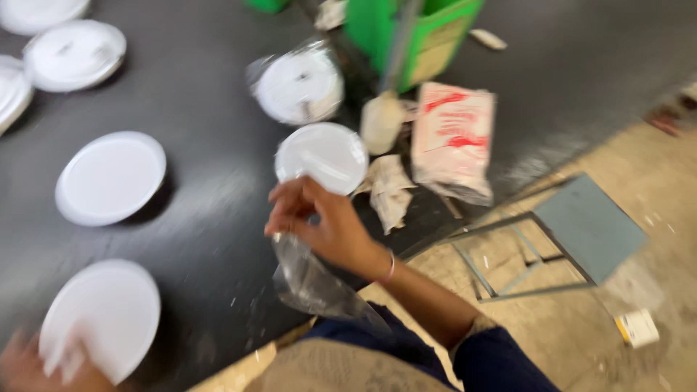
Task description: The person wipes round white LED panel light covers with a cloth, then slides each wiped cover into a clear plastic bag and sets the bagged covers aside on the work table. They repeat this wipe-and-bag cycle across the row of covers.
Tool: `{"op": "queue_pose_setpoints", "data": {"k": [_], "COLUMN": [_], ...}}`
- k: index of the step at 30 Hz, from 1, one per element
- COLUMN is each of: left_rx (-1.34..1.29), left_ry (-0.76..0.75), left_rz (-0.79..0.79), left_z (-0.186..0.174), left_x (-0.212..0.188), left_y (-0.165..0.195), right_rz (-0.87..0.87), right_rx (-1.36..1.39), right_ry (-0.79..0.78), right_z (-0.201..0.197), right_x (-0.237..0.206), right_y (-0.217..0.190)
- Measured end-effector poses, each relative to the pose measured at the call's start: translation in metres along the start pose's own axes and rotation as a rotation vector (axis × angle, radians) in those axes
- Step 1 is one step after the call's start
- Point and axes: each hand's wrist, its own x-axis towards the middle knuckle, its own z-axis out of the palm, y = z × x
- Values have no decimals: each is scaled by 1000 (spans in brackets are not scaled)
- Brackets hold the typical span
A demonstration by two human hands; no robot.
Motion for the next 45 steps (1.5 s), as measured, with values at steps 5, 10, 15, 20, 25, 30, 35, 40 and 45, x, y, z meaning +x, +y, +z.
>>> {"op": "queue_pose_setpoints", "data": {"k": [5, 10, 15, 20, 25, 30, 35, 40, 45], "left_rx": [-214, -16, 40, -75, -412, -509, -366, -240, -81], "left_ry": [-709, -706, -693, -653, -495, -473, -386, -244, -181], "left_rz": [-134, -98, -109, -266, -362, -439, -412, -224, -271], "left_z": [66, 95, 87, 94, 72, 39, 27, 32, 32], "left_x": [-42, -18, -6, 1, 29, 49, 54, 48, 35], "left_y": [66, 116, 125, 104, 76, 69, 81, 87, 86], "right_rz": [-66, -179, -266, -198, 13, 138, 62, -84, -58], "right_rx": [-237, -260, -364, -286, -6, -26, -37, -133, -215], "right_ry": [-127, -166, -145, -222, -643, -608, -489, -355, -269], "right_z": [53, 89, 104, 111, 87, 85, 97, 111, 127], "right_x": [51, 75, 91, 105, 118, 105, 103, 94, 79], "right_y": [23, 23, 21, 19, 16, 30, 35, 23, 13]}}
